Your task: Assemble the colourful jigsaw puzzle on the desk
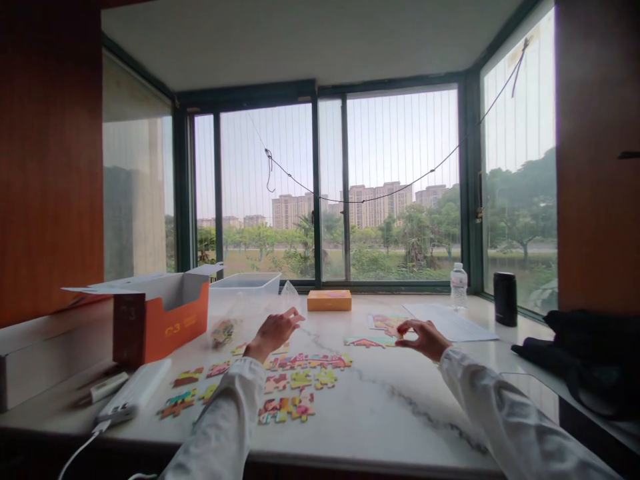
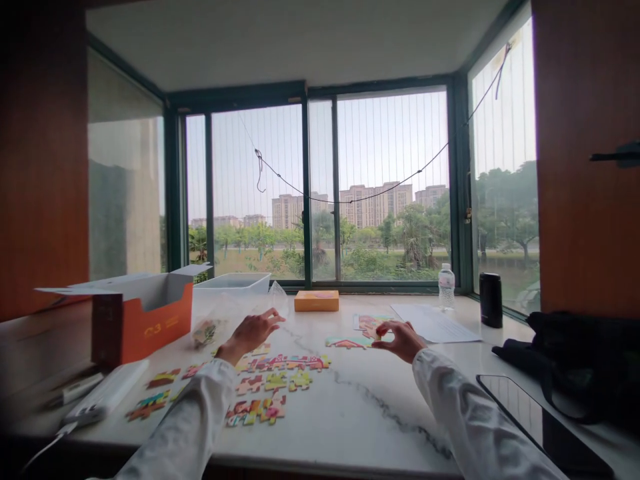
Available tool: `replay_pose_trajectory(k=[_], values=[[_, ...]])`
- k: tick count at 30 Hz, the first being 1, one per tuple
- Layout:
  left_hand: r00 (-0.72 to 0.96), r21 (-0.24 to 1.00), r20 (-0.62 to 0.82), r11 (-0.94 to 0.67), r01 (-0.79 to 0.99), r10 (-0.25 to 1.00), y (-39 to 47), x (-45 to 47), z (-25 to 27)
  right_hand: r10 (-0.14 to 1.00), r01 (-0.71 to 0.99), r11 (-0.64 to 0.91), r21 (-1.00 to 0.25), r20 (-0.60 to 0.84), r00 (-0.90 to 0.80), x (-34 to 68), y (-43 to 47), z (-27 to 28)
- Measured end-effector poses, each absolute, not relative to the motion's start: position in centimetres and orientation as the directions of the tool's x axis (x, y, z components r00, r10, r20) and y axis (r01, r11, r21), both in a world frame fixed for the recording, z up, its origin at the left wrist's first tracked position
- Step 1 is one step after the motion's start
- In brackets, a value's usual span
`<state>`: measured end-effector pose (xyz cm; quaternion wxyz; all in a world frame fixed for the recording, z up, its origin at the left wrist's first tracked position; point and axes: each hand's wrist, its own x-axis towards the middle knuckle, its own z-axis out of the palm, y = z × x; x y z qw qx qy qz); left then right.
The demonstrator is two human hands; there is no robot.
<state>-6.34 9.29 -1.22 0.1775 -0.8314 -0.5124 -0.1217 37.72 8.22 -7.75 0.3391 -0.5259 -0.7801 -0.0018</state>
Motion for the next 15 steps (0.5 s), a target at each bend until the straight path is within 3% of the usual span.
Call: replay_pose_trajectory(k=[8,12,15], values=[[0.585,-0.133,0.402,-0.588,0.798,0.704,6.3,5.1,2.0,0.822,0.867,0.328,-0.376,0.566,-0.065,48.9,2.5,-9.4],[0.705,-0.039,0.361,-0.745,0.666,0.611,4.7,14.3,1.2,0.806,0.873,0.297,-0.388,0.592,-0.011,49.6,1.8,-10.5],[0.78,0.005,0.304,-0.819,0.573,0.547,3.9,20.1,-0.9,0.802,0.907,0.27,-0.324,0.596,-0.026,49.0,1.6,-11.3]])
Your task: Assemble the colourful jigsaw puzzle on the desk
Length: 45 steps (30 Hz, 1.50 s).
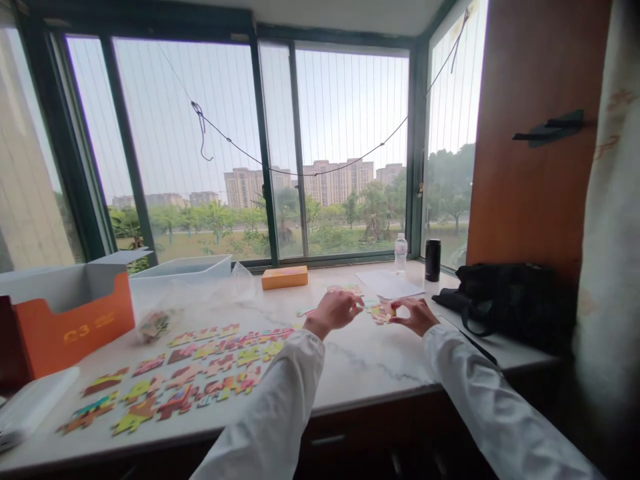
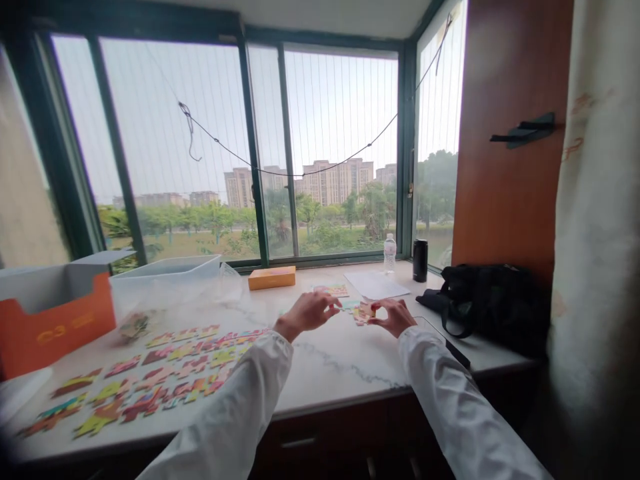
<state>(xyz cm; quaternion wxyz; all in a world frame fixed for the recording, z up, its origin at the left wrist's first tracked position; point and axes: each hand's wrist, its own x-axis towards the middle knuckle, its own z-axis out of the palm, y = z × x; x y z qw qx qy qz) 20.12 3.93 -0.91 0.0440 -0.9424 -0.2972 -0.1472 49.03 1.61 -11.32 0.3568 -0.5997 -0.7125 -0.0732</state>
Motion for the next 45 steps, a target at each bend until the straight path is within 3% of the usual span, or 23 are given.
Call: replay_pose_trajectory(k=[8,19,29,45], values=[[0.765,0.077,0.309,-0.817,0.571,0.564,5.2,24.9,-7.8,0.835,0.927,0.338,-0.165,0.508,-0.214,48.3,1.4,-11.5],[0.809,0.199,0.343,-0.878,0.435,0.478,5.1,25.0,-8.8,0.899,0.94,0.246,-0.237,0.419,-0.13,48.2,-1.0,-11.0],[0.756,0.291,0.342,-0.828,0.479,0.557,4.5,25.8,-9.6,0.868,0.925,0.168,-0.342,0.497,0.027,46.8,-1.9,-13.2],[0.783,0.253,0.312,-0.841,0.478,0.539,4.5,26.0,-10.0,0.874,0.95,0.135,-0.281,0.485,0.019,46.9,-1.6,-14.0]])
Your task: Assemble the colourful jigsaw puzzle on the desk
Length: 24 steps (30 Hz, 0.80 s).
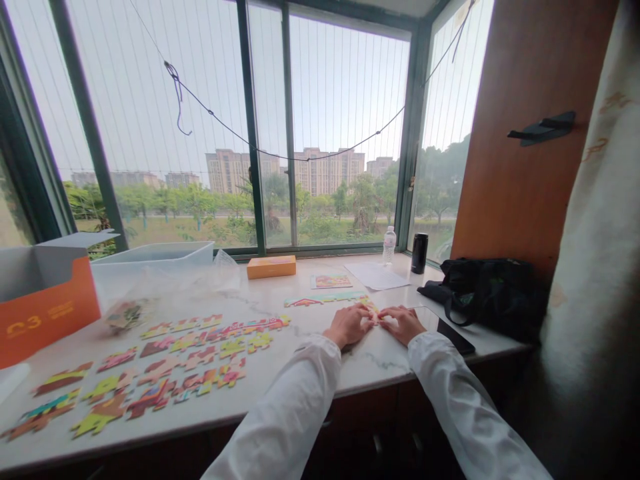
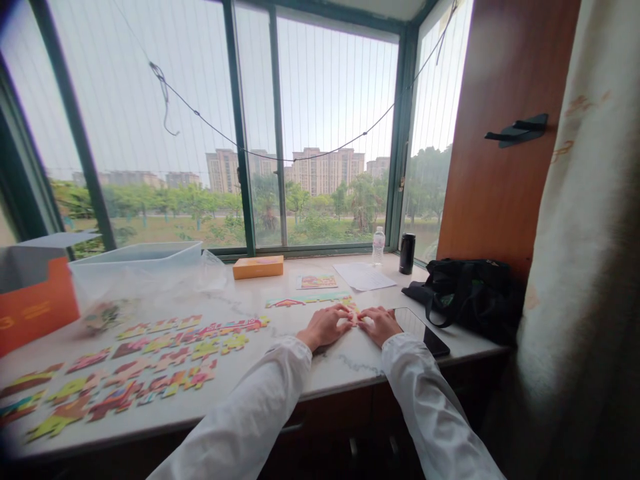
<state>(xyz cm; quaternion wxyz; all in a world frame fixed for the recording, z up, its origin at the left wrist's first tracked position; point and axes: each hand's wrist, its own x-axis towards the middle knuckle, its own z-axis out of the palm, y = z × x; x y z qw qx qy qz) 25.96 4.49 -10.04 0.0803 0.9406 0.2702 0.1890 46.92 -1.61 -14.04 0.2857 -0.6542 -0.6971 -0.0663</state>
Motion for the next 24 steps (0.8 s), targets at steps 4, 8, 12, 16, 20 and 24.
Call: replay_pose_trajectory(k=[4,8,12,16,20,24], values=[[0.793,0.231,0.307,-0.85,0.473,0.525,4.5,26.01,-10.04,0.888,0.95,0.116,-0.289,0.459,0.031,46.9,-1.51,-14.11],[0.797,0.206,0.314,-0.857,0.473,0.516,4.44,26.03,-9.98,0.897,0.951,0.11,-0.29,0.44,0.031,46.79,-1.52,-13.98],[0.795,0.197,0.308,-0.853,0.484,0.522,4.39,26.04,-9.92,0.894,0.953,0.109,-0.283,0.447,0.03,46.6,-1.62,-13.87],[0.763,0.185,0.319,-0.827,0.532,0.562,4.34,26.03,-9.98,0.883,0.96,0.098,-0.262,0.467,0.037,46.64,-1.61,-13.96],[0.733,0.175,0.303,-0.792,0.585,0.609,4.09,26.07,-9.87,0.863,0.972,0.096,-0.216,0.504,0.027,46.79,-1.57,-14.21],[0.756,0.15,0.264,-0.8,0.581,0.599,3.73,26.19,-9.54,0.868,0.983,0.06,-0.173,0.496,0.034,46.74,-1.52,-14.49]])
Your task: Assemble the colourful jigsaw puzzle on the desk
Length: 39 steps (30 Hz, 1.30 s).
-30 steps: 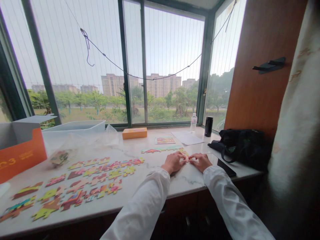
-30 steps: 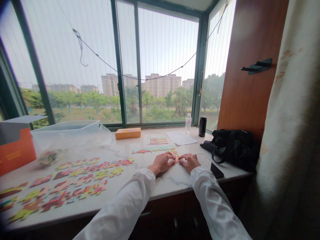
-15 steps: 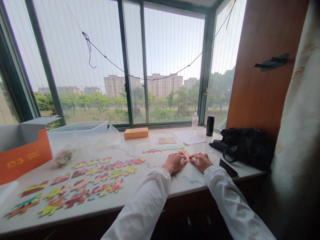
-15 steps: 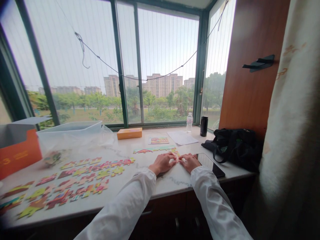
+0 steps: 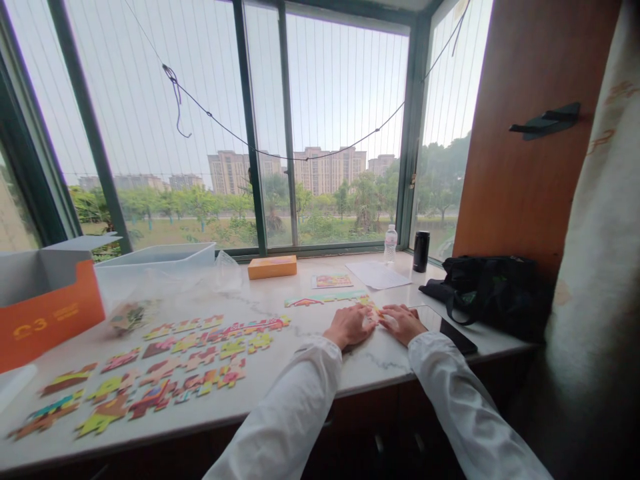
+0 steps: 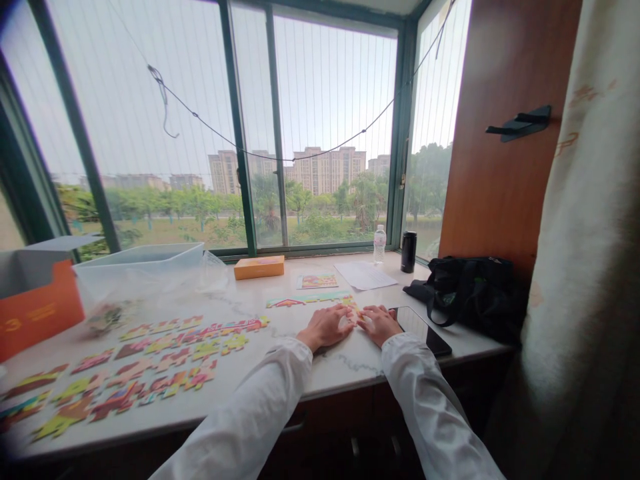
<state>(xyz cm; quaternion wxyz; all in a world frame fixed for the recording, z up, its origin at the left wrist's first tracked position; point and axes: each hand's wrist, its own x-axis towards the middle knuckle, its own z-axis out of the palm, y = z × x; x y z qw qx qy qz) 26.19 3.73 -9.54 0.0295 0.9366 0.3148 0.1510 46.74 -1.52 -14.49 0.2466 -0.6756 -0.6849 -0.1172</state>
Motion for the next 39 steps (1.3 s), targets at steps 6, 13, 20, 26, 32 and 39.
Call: replay_pose_trajectory(k=[6,13,20,26,32,39], values=[[0.753,0.14,0.242,-0.79,0.597,0.612,3.6,26.3,-9.3,0.885,0.988,0.037,-0.152,0.464,0.038,46.7,-1.3,-14.7],[0.754,0.135,0.255,-0.795,0.592,0.605,3.6,26.3,-9.4,0.907,0.988,0.038,-0.152,0.42,0.03,46.7,-1.3,-14.3],[0.746,0.123,0.242,-0.782,0.611,0.621,3.2,26.3,-9.1,0.909,0.984,0.021,-0.174,0.413,0.053,46.5,-1.0,-14.4],[0.764,0.102,0.225,-0.794,0.599,0.605,3.2,26.4,-8.8,0.916,0.984,0.021,-0.176,0.398,0.051,46.2,-1.1,-14.1],[0.768,0.025,0.234,-0.793,0.608,0.596,2.3,27.2,-8.6,0.93,0.982,-0.003,-0.187,0.361,0.071,45.8,-1.3,-13.4],[0.724,-0.004,0.274,-0.752,0.659,0.633,0.2,26.9,-7.5,0.924,0.973,0.01,-0.23,0.374,0.079,46.1,-1.3,-13.4]])
